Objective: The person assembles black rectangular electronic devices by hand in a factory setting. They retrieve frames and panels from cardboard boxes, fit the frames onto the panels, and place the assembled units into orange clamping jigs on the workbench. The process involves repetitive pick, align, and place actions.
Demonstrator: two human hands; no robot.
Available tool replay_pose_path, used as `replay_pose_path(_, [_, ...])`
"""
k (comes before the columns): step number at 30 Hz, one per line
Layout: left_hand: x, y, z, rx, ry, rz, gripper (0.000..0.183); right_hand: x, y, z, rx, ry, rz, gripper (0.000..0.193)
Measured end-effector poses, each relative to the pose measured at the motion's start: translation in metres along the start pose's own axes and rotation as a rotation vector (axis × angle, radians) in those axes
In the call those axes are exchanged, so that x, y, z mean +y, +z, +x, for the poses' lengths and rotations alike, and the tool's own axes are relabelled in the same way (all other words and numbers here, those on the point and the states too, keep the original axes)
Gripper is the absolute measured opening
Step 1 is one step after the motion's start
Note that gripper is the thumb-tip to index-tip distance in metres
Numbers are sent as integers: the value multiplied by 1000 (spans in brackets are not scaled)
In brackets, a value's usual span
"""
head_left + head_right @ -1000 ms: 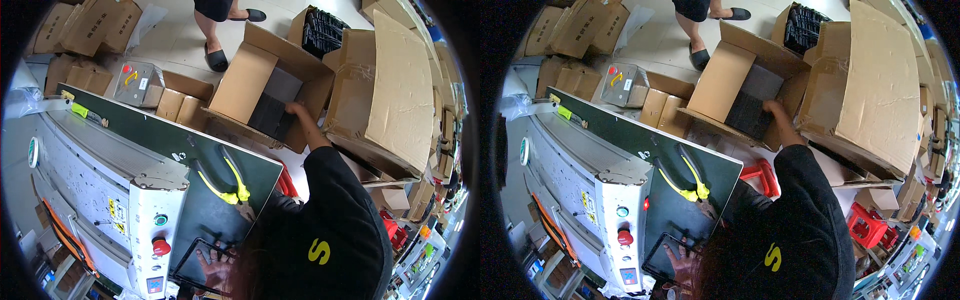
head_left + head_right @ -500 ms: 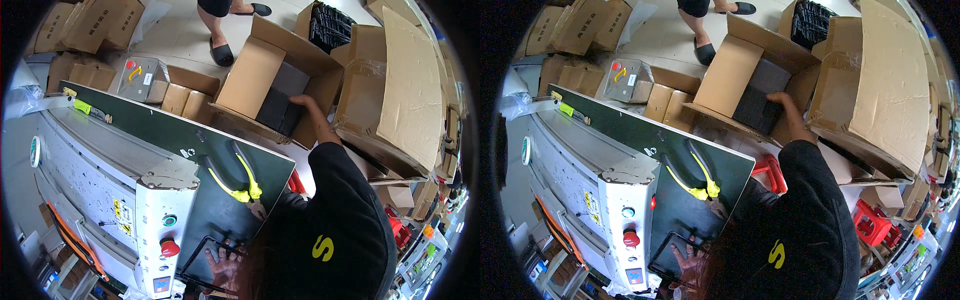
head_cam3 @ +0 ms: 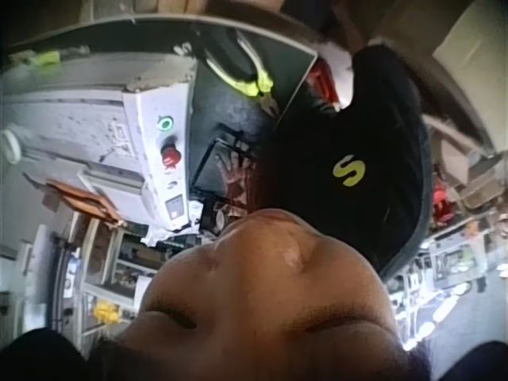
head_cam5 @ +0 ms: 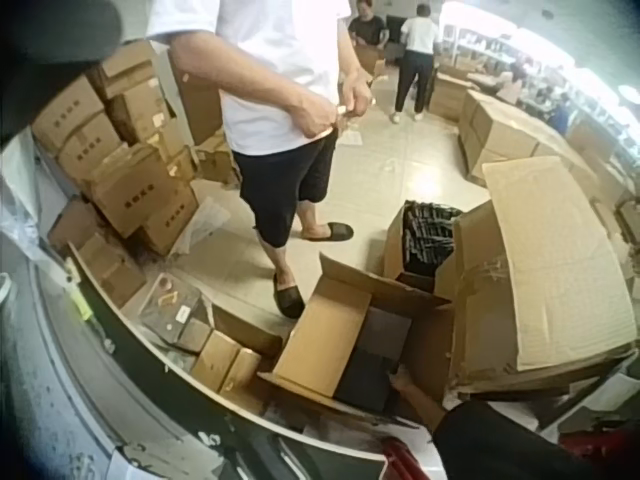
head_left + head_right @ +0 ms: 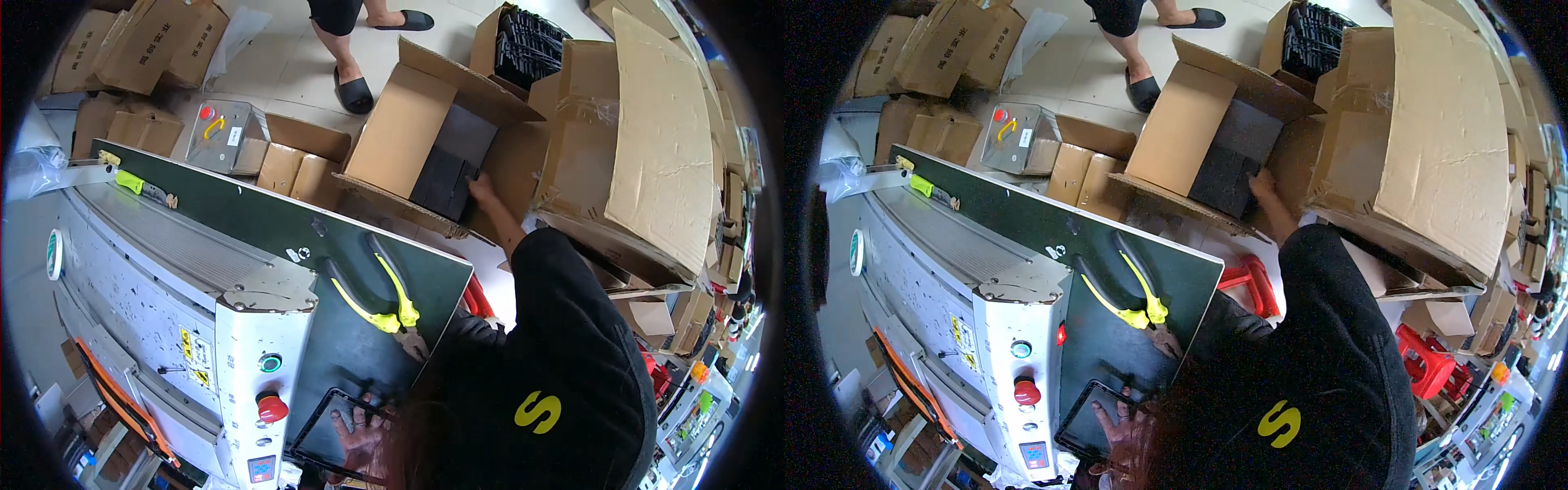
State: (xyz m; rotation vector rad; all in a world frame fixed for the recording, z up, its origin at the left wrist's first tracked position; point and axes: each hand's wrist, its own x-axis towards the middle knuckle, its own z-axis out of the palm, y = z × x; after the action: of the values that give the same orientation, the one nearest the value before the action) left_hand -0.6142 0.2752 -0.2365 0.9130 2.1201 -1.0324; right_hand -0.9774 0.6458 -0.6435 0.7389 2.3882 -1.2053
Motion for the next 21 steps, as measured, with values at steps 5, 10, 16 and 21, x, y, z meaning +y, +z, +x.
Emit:
replay_pose_path(5, [-2,5,0,-154,146,283,93,19,51,-23,318,134,-34,55])
replay_pose_path(10, [5,0,-1,-176,100,185,99,-25,36,-57,234,145,24,56])
replay_pose_path(16, [-17,-3,2,171,-59,-414,47,45,54,-29,410,-211,-48,54])
replay_pose_path(21, [-17,-12,1,-52,76,44,53,20,54,-31,225,38,106,66])
